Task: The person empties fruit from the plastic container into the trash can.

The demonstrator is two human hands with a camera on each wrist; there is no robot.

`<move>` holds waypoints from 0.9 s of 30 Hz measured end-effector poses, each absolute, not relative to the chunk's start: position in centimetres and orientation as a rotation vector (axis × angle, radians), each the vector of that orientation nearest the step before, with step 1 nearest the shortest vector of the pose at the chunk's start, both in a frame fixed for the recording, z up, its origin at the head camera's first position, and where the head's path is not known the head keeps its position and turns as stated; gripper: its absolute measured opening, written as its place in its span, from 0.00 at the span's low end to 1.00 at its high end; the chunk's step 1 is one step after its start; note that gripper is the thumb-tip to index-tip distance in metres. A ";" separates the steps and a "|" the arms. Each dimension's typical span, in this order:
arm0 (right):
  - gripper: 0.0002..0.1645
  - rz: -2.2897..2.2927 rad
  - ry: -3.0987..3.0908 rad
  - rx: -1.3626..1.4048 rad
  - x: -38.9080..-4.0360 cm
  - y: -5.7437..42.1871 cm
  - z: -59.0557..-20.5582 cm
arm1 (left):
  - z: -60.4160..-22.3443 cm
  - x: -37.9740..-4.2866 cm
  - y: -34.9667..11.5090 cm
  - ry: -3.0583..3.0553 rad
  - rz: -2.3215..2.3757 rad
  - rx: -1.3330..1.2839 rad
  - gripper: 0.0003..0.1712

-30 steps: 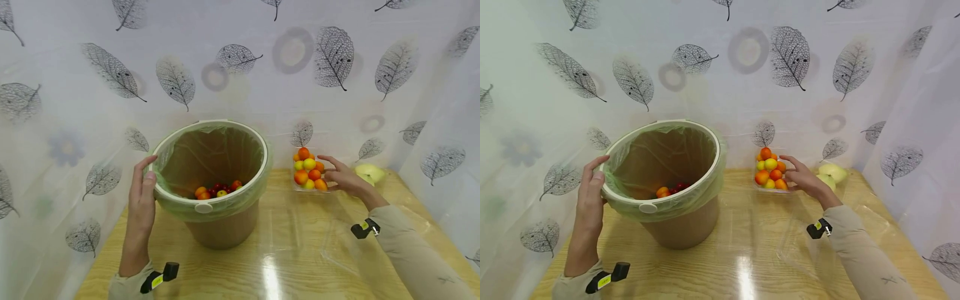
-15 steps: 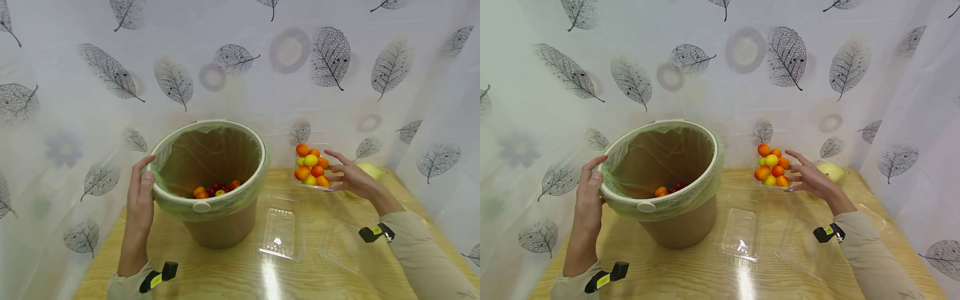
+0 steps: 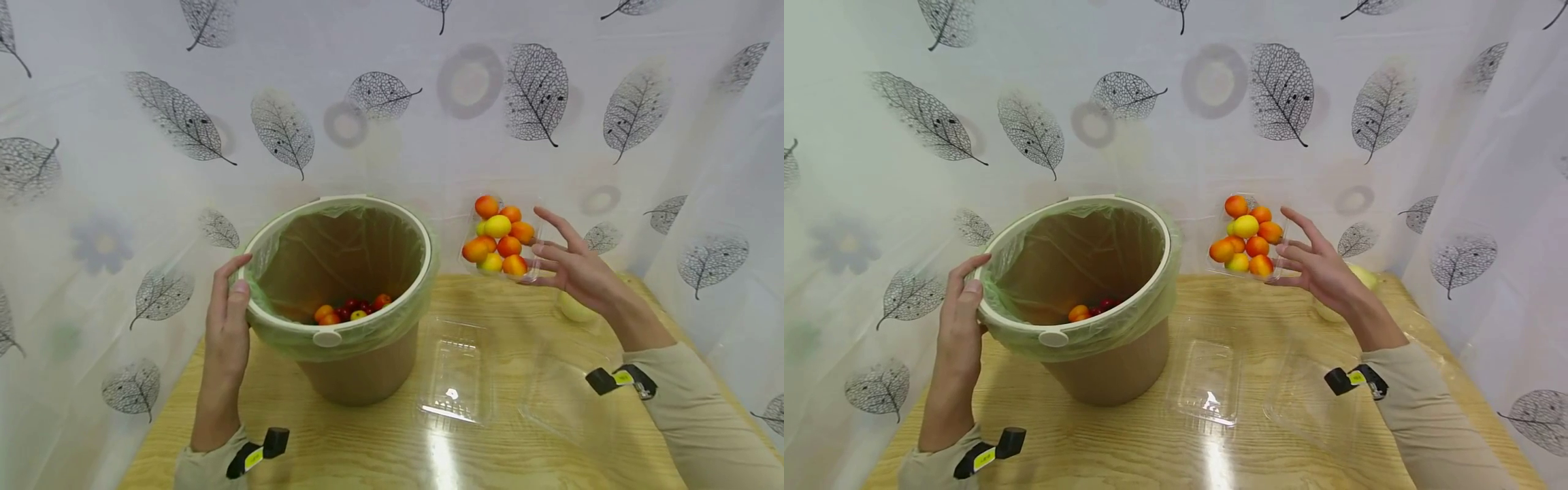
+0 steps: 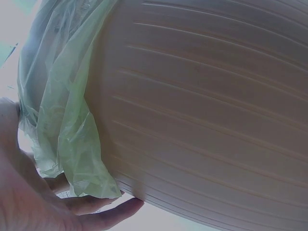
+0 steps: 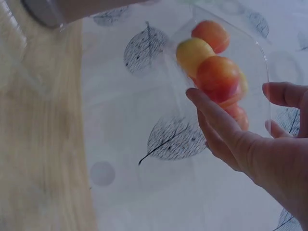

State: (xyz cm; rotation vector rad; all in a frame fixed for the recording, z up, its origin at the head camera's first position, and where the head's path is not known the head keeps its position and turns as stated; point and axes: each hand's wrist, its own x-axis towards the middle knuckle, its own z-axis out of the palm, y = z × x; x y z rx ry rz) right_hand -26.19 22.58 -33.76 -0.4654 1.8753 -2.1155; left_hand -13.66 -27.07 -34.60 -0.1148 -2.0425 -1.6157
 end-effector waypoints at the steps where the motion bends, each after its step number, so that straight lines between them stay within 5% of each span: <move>1: 0.41 -2.134 1.883 -0.474 -26.1 22.3 -33.4 | -34.6 -13.6 -27.1 -2.040 -1.620 -0.116 0.26; 27: 0.43 -2.414 1.905 -0.668 -25.0 13.9 -26.6 | -34.6 -13.3 -26.8 -2.040 -1.617 -0.103 0.26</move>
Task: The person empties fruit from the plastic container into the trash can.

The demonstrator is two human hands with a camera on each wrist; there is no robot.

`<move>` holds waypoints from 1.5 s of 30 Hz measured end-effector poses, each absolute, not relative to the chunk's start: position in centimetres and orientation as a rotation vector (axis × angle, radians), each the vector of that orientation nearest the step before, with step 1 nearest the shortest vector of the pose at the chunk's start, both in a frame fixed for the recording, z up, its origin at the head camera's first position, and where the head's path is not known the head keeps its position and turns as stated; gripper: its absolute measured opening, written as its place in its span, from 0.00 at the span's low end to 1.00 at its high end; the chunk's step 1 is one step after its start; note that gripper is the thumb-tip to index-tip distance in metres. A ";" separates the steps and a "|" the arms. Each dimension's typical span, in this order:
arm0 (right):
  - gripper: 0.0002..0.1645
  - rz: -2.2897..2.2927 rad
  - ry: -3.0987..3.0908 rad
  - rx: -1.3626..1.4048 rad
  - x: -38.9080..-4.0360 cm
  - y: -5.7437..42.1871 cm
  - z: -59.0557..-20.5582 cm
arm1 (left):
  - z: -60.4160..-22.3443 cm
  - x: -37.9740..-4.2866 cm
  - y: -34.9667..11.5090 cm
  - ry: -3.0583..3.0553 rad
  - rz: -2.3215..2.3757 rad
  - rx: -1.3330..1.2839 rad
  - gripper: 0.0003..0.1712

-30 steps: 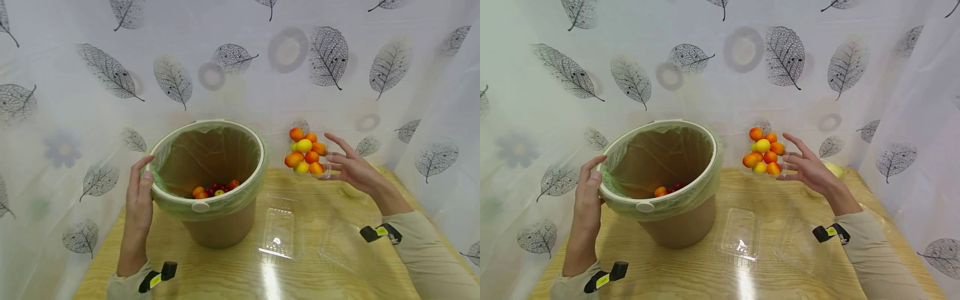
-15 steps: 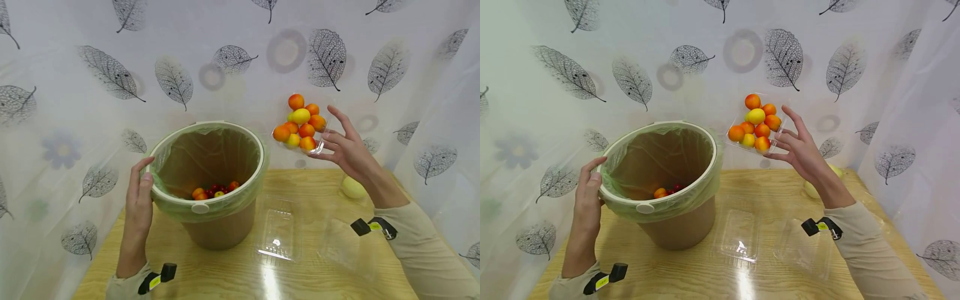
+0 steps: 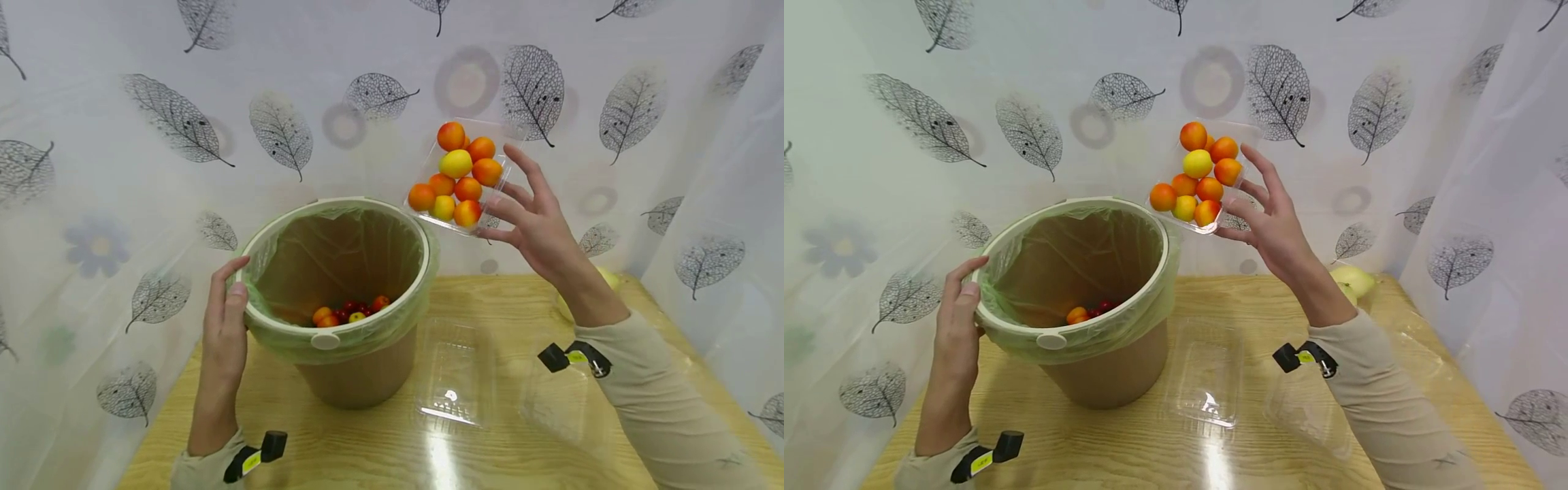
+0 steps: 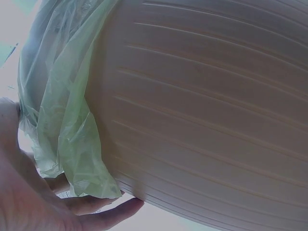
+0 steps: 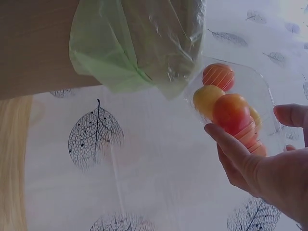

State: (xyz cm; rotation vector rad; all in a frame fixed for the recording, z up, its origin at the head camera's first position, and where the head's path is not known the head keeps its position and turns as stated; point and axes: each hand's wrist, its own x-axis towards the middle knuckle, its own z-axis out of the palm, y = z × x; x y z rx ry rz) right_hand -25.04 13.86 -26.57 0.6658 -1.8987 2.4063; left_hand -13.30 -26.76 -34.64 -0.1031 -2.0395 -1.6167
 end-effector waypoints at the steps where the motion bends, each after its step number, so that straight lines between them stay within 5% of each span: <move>1: 0.43 2.391 -1.894 0.675 -25.1 13.5 -26.5 | -34.6 -13.3 -26.8 -2.040 -1.617 -0.103 0.26; 45: 0.41 1.491 -1.978 0.925 -25.2 6.1 -27.9 | -34.7 -14.7 -27.7 -2.071 -1.586 -0.131 0.26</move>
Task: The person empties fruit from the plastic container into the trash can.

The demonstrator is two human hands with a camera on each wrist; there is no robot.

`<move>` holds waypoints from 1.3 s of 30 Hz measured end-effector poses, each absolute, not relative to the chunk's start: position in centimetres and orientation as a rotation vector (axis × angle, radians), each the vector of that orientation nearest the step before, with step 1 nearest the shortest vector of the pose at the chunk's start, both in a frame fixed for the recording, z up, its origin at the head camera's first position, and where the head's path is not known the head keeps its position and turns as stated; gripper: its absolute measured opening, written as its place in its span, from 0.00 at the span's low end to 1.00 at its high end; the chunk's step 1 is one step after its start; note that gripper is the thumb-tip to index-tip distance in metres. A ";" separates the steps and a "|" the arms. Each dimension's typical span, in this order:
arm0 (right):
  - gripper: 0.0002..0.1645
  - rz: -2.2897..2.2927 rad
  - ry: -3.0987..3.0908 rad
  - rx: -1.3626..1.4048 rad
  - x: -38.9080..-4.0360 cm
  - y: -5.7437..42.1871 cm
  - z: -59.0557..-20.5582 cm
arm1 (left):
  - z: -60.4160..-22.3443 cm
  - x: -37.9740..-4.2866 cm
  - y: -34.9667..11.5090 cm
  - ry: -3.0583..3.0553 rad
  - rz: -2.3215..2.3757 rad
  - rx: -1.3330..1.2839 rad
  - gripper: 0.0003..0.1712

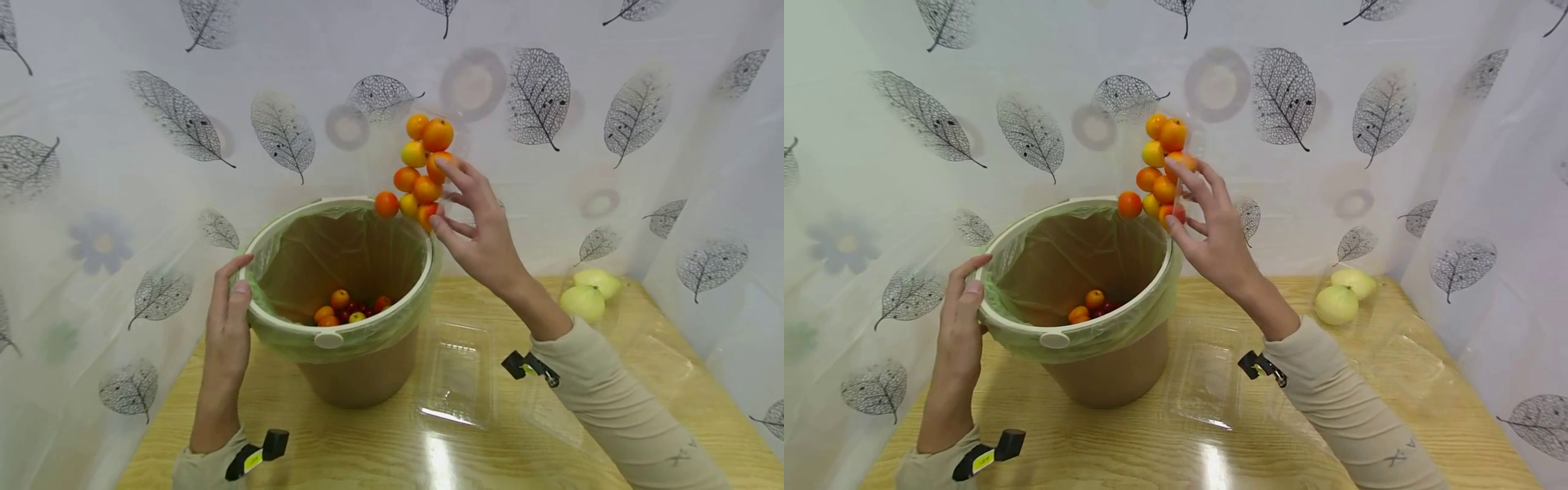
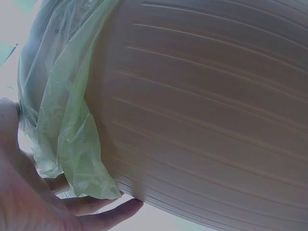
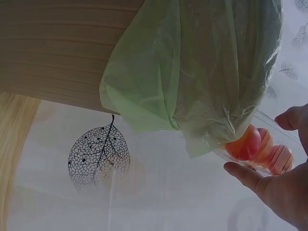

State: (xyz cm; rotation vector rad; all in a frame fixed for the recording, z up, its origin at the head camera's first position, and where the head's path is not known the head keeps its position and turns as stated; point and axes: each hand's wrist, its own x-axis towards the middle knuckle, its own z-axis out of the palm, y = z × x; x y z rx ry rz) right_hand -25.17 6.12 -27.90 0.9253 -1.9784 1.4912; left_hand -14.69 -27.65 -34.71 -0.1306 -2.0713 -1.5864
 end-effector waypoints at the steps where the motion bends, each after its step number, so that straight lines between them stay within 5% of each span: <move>1: 0.41 1.483 -1.984 0.924 -25.2 6.1 -28.0 | -34.7 -14.7 -27.6 -2.071 -1.588 -0.129 0.26; 39: 0.37 1.270 -2.038 1.040 -23.8 5.7 -27.3 | -34.6 -14.1 -27.5 -2.069 -1.602 -0.133 0.26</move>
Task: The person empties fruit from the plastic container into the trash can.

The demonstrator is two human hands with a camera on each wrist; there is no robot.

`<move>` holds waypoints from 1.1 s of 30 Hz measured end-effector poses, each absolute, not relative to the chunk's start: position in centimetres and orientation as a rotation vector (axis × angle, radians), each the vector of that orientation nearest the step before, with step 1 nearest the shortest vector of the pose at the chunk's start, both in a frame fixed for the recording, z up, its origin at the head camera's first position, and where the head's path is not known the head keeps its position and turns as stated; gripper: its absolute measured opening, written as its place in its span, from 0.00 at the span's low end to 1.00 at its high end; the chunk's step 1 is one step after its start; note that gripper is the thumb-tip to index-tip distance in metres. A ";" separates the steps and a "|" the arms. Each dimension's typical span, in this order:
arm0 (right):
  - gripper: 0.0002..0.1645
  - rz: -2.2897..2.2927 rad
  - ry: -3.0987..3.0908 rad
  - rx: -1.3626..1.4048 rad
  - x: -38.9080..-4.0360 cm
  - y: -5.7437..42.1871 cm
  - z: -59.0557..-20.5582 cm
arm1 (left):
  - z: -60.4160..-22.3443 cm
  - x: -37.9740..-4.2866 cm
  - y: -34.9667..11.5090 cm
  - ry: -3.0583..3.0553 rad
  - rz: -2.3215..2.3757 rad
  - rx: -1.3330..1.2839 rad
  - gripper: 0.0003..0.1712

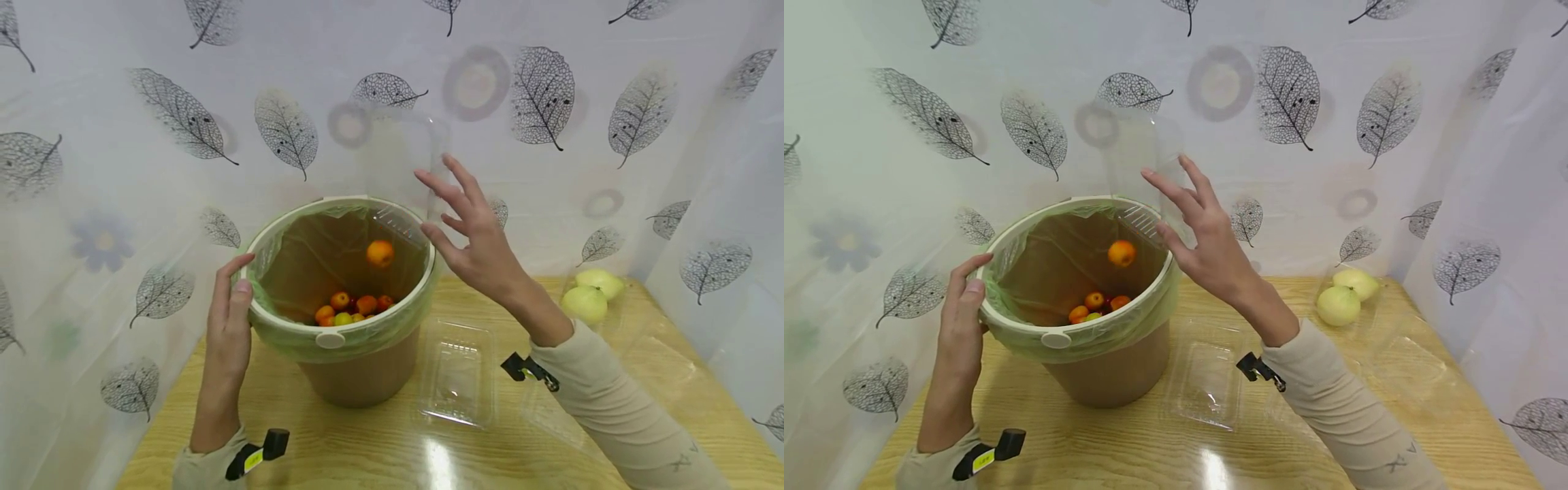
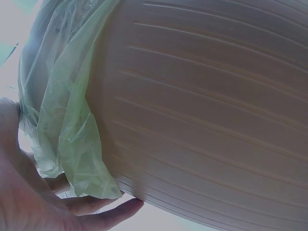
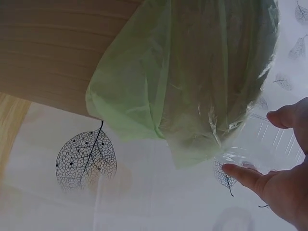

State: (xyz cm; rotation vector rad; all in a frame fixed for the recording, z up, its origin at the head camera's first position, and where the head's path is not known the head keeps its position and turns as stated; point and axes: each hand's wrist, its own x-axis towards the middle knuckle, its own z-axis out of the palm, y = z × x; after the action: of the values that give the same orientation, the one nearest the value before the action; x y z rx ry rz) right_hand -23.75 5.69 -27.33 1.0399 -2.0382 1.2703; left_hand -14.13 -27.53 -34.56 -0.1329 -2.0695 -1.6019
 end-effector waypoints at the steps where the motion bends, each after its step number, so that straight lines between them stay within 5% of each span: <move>1: 0.38 1.286 -2.037 1.034 -23.7 5.8 -27.3 | -34.6 -14.2 -27.5 -2.072 -1.595 -0.134 0.26; 16: 0.48 1.814 -1.857 0.879 -23.5 13.2 -26.6 | -34.6 -14.4 -27.2 -2.058 -1.603 -0.124 0.26; 33: 0.47 1.770 -2.282 0.454 -25.4 20.3 -37.4 | -34.7 -15.2 -27.8 -1.959 -1.684 -0.134 0.27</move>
State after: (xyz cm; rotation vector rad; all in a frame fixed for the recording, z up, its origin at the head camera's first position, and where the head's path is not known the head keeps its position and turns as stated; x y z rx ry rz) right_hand -25.42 20.30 -37.41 0.4544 -2.2819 1.7697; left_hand -15.19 -27.76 -34.69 -0.1340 -1.9587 -1.6843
